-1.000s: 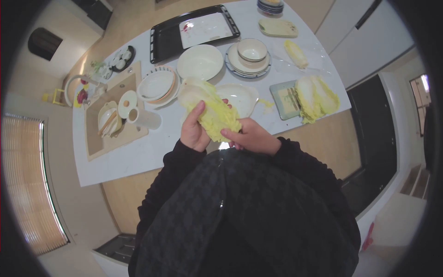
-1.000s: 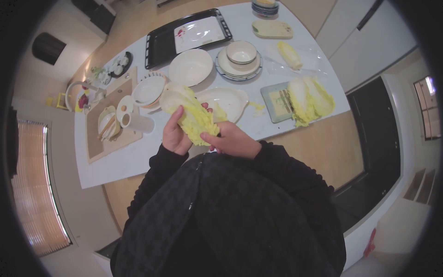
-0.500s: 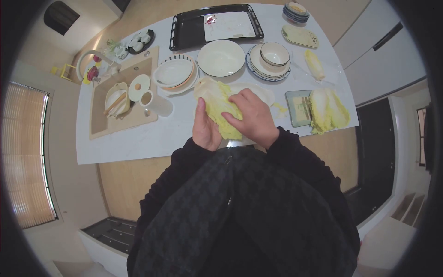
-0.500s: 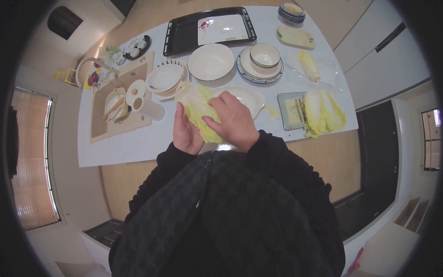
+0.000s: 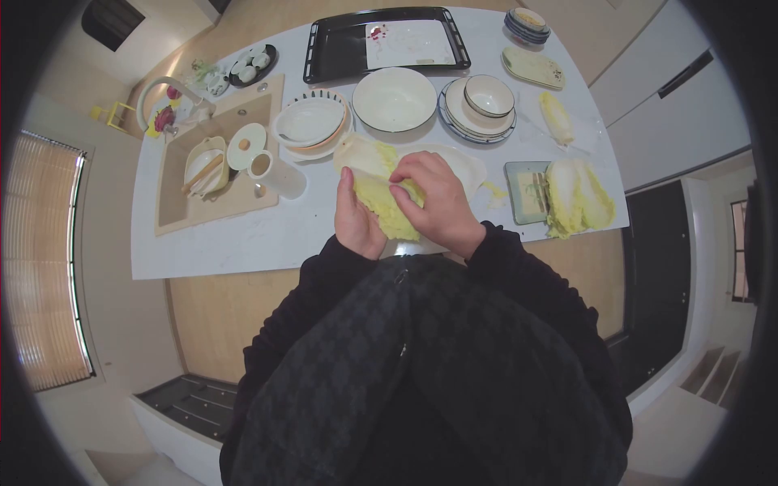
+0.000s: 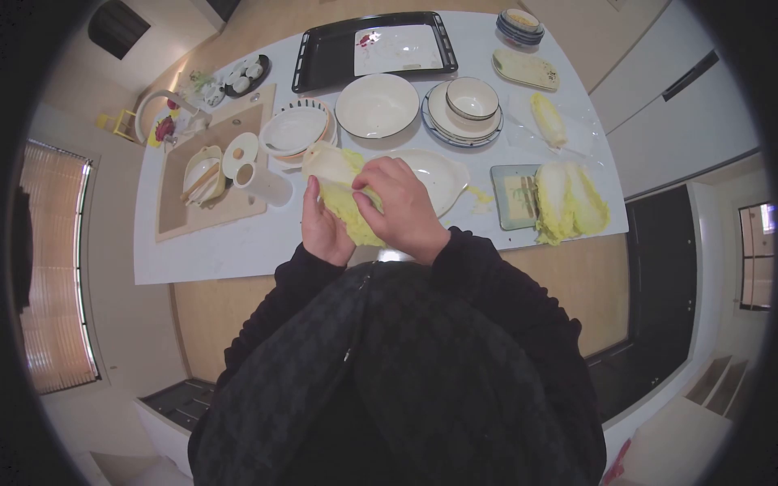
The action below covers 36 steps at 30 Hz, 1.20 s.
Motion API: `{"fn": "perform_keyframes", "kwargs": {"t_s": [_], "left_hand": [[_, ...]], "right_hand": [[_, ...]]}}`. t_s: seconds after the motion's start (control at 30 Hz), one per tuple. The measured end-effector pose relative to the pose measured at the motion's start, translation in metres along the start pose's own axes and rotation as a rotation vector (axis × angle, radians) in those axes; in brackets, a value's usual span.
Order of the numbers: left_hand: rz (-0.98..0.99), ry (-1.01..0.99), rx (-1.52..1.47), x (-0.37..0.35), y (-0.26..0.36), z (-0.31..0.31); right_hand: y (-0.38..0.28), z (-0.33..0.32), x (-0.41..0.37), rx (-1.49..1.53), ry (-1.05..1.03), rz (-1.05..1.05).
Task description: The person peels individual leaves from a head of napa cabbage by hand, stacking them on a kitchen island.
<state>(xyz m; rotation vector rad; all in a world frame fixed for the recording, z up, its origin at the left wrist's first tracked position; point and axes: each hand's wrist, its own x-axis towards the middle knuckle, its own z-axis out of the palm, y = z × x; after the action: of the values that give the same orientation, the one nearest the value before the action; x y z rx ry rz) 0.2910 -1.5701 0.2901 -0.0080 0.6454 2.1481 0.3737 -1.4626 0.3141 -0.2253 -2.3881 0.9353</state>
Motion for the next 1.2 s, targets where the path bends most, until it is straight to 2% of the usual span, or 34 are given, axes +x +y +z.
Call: {"fn": "perform_keyframes", "kwargs": {"t_s": [0.1,0.2,0.3,0.4,0.5,0.67,0.8,0.9,0.97,1.0,1.1,1.2], "left_hand": [[-0.025,0.103,0.057,0.002,0.000,-0.007],[-0.006,0.081,0.189,0.000,0.011,-0.012],[0.070,0.145,0.150,0.000,0.023,-0.026],[0.105,0.212,0.142,-0.008,0.038,-0.034],[0.109,0.304,0.134,-0.015,0.045,-0.047],[0.070,0.338,0.090,-0.022,0.046,-0.061],[0.083,0.359,0.094,-0.024,0.046,-0.063],[0.059,0.355,0.066,-0.027,0.045,-0.062],[0.020,0.341,0.085,-0.029,0.046,-0.058],[0.011,0.338,0.090,-0.028,0.047,-0.058],[0.016,0.301,0.089,-0.027,0.045,-0.062],[-0.008,0.158,0.057,-0.025,0.044,-0.057]], "right_hand": [[-0.012,-0.012,0.009,0.395,0.081,0.271],[-0.005,-0.027,0.020,0.552,0.313,0.326],[0.012,-0.036,0.025,0.659,0.502,0.453],[0.037,-0.032,0.016,0.670,0.488,0.605],[0.060,-0.013,0.000,0.565,0.325,0.708],[0.067,0.017,-0.008,0.723,0.246,0.821],[0.062,0.037,-0.005,0.714,0.190,0.841],[0.078,0.062,-0.011,0.550,0.044,0.777],[0.087,0.070,-0.017,0.167,-0.264,0.611],[0.088,0.070,-0.017,0.071,-0.338,0.565],[0.080,0.056,-0.012,-0.018,-0.257,0.355],[0.046,0.029,0.009,0.144,-0.193,0.430]]}}
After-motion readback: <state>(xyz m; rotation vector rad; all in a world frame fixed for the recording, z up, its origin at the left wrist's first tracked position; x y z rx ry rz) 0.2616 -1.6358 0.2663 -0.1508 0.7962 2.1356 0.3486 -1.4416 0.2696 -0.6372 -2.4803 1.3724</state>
